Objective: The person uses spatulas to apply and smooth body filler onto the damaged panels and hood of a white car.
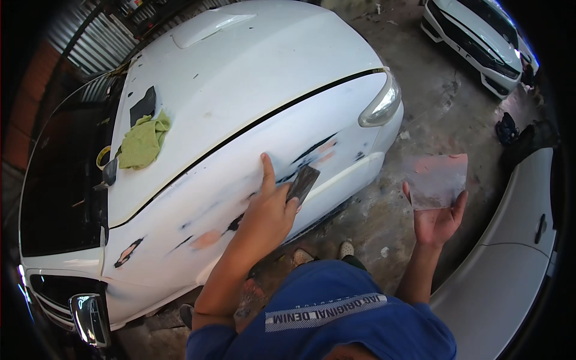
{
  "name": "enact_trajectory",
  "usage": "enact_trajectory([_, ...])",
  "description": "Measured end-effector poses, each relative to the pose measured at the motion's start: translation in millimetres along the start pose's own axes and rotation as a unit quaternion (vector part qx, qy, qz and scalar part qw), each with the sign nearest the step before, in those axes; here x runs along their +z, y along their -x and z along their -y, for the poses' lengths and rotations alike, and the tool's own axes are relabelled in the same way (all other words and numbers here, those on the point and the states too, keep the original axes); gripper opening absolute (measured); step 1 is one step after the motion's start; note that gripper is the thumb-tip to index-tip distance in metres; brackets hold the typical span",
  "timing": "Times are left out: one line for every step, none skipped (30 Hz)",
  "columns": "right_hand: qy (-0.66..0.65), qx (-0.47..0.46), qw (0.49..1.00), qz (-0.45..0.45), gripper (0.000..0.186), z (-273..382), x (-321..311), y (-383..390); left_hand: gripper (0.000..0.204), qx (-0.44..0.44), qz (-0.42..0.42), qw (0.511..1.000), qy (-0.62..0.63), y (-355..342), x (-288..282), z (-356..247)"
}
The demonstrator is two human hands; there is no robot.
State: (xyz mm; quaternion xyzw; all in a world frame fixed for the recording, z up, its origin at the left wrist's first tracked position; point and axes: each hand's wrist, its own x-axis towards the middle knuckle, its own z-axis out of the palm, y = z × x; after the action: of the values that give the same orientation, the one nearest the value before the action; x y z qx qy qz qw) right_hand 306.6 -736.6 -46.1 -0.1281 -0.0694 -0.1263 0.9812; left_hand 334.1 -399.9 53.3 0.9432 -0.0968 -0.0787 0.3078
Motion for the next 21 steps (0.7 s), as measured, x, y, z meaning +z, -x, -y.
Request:
enact_trajectory([0.001, -0.005, 1.0, -0.001, 0.069, 3.3, -3.0, 1.6, 0.03, -0.007, 0.006, 1.0, -0.003, -4.6, 2.2, -4.1])
enact_trajectory([0.003, -0.009, 1.0, 0.0, 0.068, 6.8, -5.2, 2.9, 0.03, -0.001, 0.005, 1.0, -0.011, -8.5, 5.0, -6.2])
enact_trajectory([0.005, -0.013, 1.0, 0.0, 0.067, 9.8, -7.0, 4.0, 0.03, 0.005, 0.005, 1.0, -0.018, -12.2, 8.3, -6.6])
enact_trajectory([0.006, -0.013, 1.0, 0.007, 0.067, 12.4, -8.9, 5.1, 0.03, 0.011, 0.004, 1.0, -0.026, -15.9, 11.0, -7.5])
enact_trajectory([0.009, -0.013, 1.0, 0.014, 0.066, 15.6, -10.4, 6.1, 0.03, 0.009, 0.011, 1.0, -0.025, -20.6, 13.8, -10.4])
enact_trajectory([0.011, -0.013, 1.0, 0.022, 0.066, 17.7, -11.2, 6.4, 0.03, 0.006, 0.017, 1.0, -0.025, -25.4, 16.4, -13.5])
enact_trajectory([0.023, -0.022, 1.0, -0.002, 0.066, 18.3, -10.1, 6.5, 0.03, 0.003, 0.023, 0.999, -0.024, -29.3, 19.1, -16.1])
enact_trajectory([0.035, -0.03, 0.999, -0.026, 0.066, 18.3, -8.0, 6.7, 0.03, 0.009, 0.023, 0.999, -0.027, -33.0, 24.0, -16.7])
enact_trajectory([0.047, -0.037, 0.997, -0.049, 0.067, 18.1, -7.1, 6.8, 0.03, 0.015, 0.021, 0.999, -0.031, -36.1, 29.3, -16.1])
enact_trajectory([0.04, -0.032, 0.997, -0.049, 0.066, 17.8, -8.5, 6.7, 0.03, 0.02, 0.02, 0.999, -0.034, -36.7, 31.6, -15.2])
enact_trajectory([0.036, -0.03, 0.998, -0.05, 0.065, 19.0, -11.3, 6.8, 0.031, 0.015, 0.021, 0.999, -0.03, -37.7, 32.2, -16.2])
enact_trajectory([0.031, -0.027, 0.998, -0.05, 0.064, 19.0, -13.6, 6.9, 0.031, 0.008, 0.021, 0.999, -0.025, -37.2, 31.5, -17.8])
enact_trajectory([0.03, -0.018, 0.999, -0.037, 0.063, 17.5, -15.4, 6.7, 0.031, 0.001, 0.021, 1.0, -0.02, -35.2, 30.5, -18.9])
enact_trajectory([0.03, -0.013, 0.999, -0.023, 0.062, 17.3, -16.8, 5.5, 0.032, -0.005, 0.024, 0.999, -0.021, -33.4, 28.6, -19.2])
enact_trajectory([0.03, -0.007, 1.0, -0.008, 0.062, 17.1, -16.6, 4.1, 0.032, -0.012, 0.026, 0.999, -0.022, -28.1, 24.4, -16.7])
enact_trajectory([0.028, -0.001, 0.999, -0.032, 0.061, 15.3, -14.1, 3.1, 0.033, -0.019, 0.028, 0.999, -0.023, -21.2, 19.2, -13.8])
enact_trajectory([0.028, 0.001, 0.998, -0.057, 0.06, 12.4, -11.2, 2.0, 0.034, -0.031, 0.015, 0.999, -0.02, -15.0, 14.1, -12.6])
enact_trajectory([0.029, 0.003, 0.996, -0.081, 0.059, 10.2, -8.2, 1.1, 0.034, -0.041, 0.002, 0.999, -0.016, -7.4, 8.2, -11.8])
enact_trajectory([0.042, 0.009, 0.996, -0.072, 0.06, 8.3, -6.7, -0.3, 0.035, -0.052, -0.011, 0.999, -0.012, 0.6, 3.6, -7.8])
enact_trajectory([0.051, 0.018, 0.997, -0.062, 0.061, 5.3, -4.7, -2.1, 0.037, -0.036, -0.046, 0.998, -0.007, 12.1, -2.2, -0.2])
enact_trajectory([0.061, 0.025, 0.997, -0.051, 0.063, 1.6, -2.9, -4.2, 0.039, -0.017, -0.079, 0.997, -0.001, 22.7, -6.3, 11.4])
